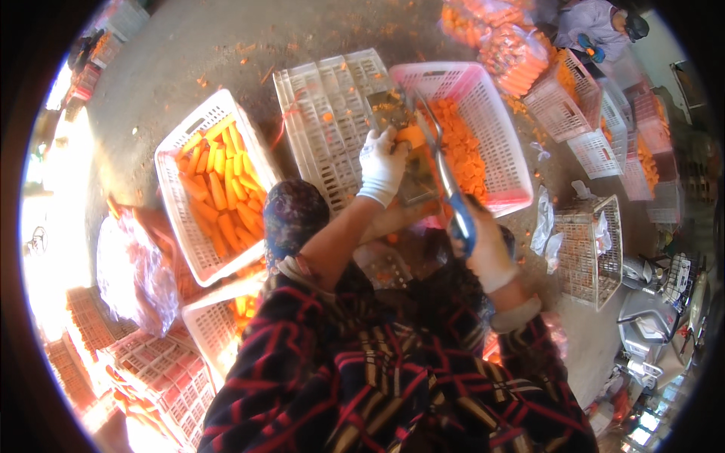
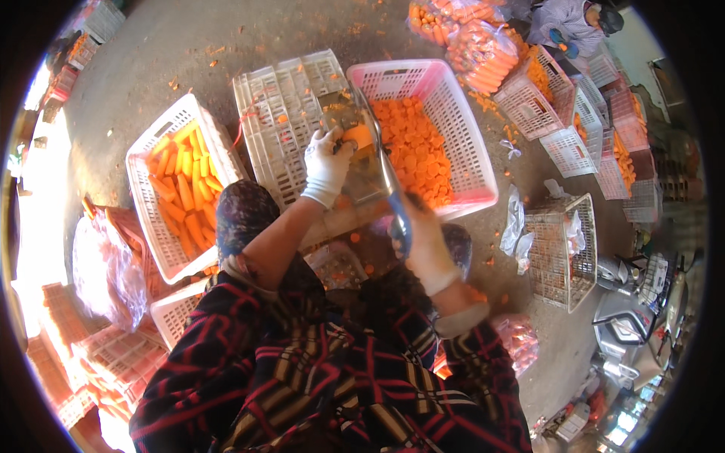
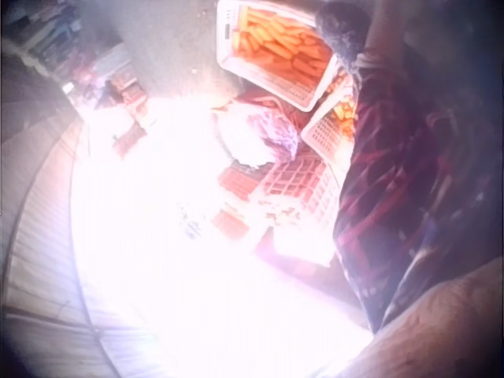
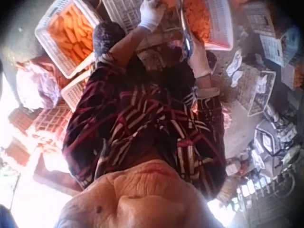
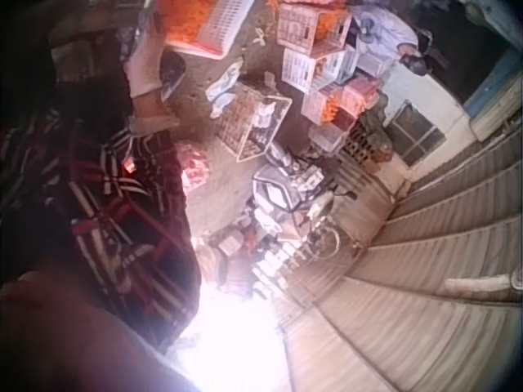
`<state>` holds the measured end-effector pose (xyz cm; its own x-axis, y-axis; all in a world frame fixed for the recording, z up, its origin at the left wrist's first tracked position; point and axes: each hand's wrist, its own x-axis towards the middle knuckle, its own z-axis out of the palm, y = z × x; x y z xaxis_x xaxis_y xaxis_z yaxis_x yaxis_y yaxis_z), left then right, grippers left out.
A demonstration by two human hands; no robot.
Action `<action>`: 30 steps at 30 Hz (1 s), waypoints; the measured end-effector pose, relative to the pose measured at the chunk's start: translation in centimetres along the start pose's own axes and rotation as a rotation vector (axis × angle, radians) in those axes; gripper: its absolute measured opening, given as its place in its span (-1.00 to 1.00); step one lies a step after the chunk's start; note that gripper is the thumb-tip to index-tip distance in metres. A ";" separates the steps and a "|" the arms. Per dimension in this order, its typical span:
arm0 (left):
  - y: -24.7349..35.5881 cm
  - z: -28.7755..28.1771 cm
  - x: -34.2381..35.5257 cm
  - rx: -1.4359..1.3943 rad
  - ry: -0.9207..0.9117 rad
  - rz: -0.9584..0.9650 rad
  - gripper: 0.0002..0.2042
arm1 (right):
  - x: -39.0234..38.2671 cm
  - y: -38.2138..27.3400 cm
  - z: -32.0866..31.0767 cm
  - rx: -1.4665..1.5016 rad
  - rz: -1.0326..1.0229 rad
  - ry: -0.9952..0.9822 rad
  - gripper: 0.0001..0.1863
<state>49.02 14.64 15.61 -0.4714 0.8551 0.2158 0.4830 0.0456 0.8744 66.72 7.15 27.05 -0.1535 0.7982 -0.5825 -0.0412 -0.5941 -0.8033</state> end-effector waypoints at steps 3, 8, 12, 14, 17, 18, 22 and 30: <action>0.1 0.4 0.1 -0.018 -0.009 0.011 -0.67 | 3.8 7.7 -3.1 0.038 0.000 0.073 -0.81; -1.4 0.4 0.4 0.064 0.000 -0.009 -0.64 | 4.6 8.2 -3.7 -0.148 -0.176 -0.015 -0.82; -0.3 0.1 0.6 0.056 -0.045 -0.015 -0.65 | -0.2 -1.2 -1.5 -0.010 -0.012 -0.046 -0.70; 0.1 0.1 0.5 0.064 -0.078 -0.012 -0.65 | -1.1 -3.3 -0.2 0.074 0.048 -0.050 -0.69; -0.3 0.7 0.8 0.065 -0.066 -0.015 -0.66 | -0.5 -1.2 -0.4 0.038 0.071 -0.036 -0.72; -0.3 0.9 0.8 0.044 -0.058 -0.017 -0.66 | 0.7 1.9 -1.4 0.044 0.043 -0.015 -0.73; -1.3 1.3 0.8 -0.053 -0.009 -0.031 -0.68 | 7.0 11.7 -4.4 -0.007 -0.224 0.052 -0.72; -0.9 1.6 0.8 0.004 0.042 0.030 -0.70 | -0.6 -1.0 -1.6 -0.190 -0.178 -0.142 -0.75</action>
<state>49.40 16.08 14.31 -0.4868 0.8339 0.2601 0.5003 0.0220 0.8656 68.47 7.48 28.01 -0.2973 0.8583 -0.4182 0.1039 -0.4063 -0.9078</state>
